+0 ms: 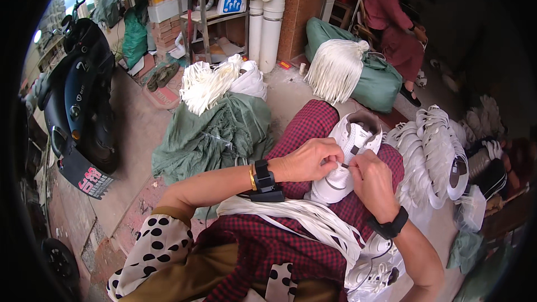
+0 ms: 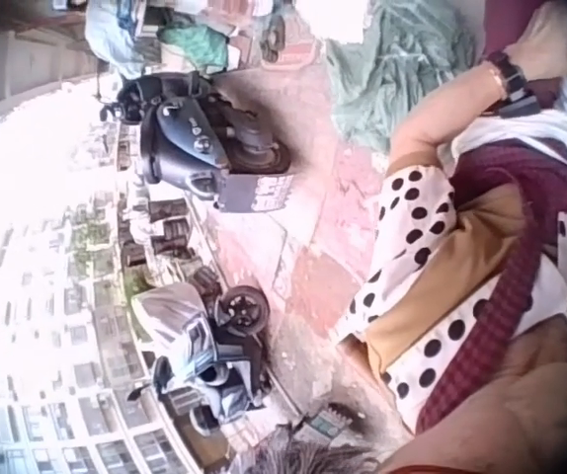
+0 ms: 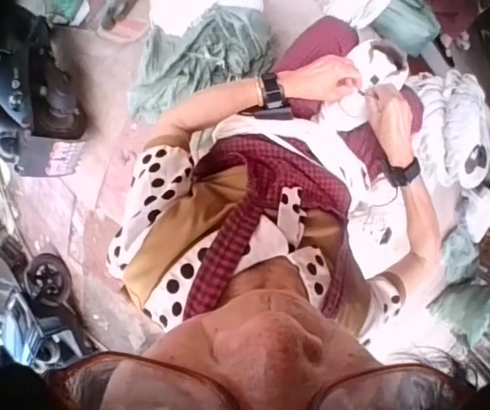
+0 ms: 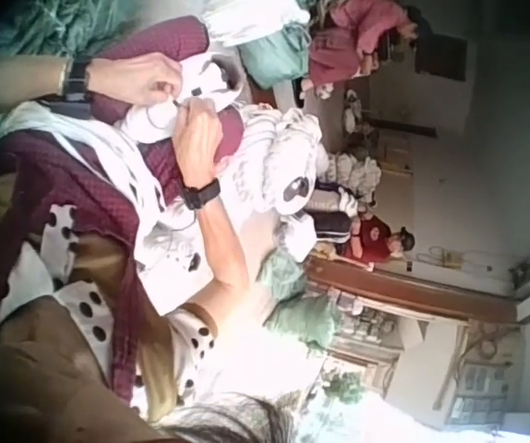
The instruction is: The recorder is seen inserting a long white shoelace through the eyelets of a white shoe upper.
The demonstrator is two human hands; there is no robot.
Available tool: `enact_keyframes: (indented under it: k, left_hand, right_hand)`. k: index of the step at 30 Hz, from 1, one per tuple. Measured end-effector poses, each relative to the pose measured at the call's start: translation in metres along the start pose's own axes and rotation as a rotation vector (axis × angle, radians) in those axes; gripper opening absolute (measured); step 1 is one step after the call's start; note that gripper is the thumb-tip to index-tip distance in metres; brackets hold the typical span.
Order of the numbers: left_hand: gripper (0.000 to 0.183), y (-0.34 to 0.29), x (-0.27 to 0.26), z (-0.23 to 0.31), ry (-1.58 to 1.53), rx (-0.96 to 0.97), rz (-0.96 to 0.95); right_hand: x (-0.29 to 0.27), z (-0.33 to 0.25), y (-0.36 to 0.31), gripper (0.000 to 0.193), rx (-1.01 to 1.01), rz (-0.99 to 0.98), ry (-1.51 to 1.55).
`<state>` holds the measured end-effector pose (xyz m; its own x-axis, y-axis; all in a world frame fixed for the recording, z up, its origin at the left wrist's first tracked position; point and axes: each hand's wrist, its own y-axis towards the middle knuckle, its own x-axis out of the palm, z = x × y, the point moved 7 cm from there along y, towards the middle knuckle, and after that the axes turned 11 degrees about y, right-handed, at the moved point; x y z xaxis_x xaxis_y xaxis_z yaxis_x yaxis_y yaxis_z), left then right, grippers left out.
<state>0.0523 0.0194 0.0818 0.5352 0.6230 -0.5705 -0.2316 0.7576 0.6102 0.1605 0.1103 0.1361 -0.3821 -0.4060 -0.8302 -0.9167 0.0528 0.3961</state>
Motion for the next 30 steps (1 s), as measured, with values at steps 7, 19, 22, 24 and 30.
enact_keyframes:
  k: [7, 19, 22, 24, 30]
  left_hand:
    - [0.011, 0.001, -0.003, -0.005, 0.019, -0.037, -0.031]
    - [0.008, 0.002, -0.015, 0.010, 0.113, 0.056, -0.043]
    - [0.009, -0.012, -0.064, -0.022, -0.073, -0.239, -0.098]
    - [0.006, -0.045, -0.146, -0.082, 0.041, -0.501, -0.059]
    - [0.014, -0.190, -0.515, -0.133, 1.186, -0.603, 0.464]
  right_hand:
    - [0.015, -0.004, 0.001, 0.009, -0.016, -0.039, -0.002]
    - [0.019, 0.019, 0.002, 0.015, -0.025, -0.036, 0.168]
    - [0.016, 0.022, -0.003, 0.019, -0.042, -0.058, 0.210]
    - [0.013, 0.022, -0.006, 0.024, -0.075, -0.055, 0.253]
    - [0.010, 0.023, -0.003, 0.026, -0.023, -0.028, 0.321]
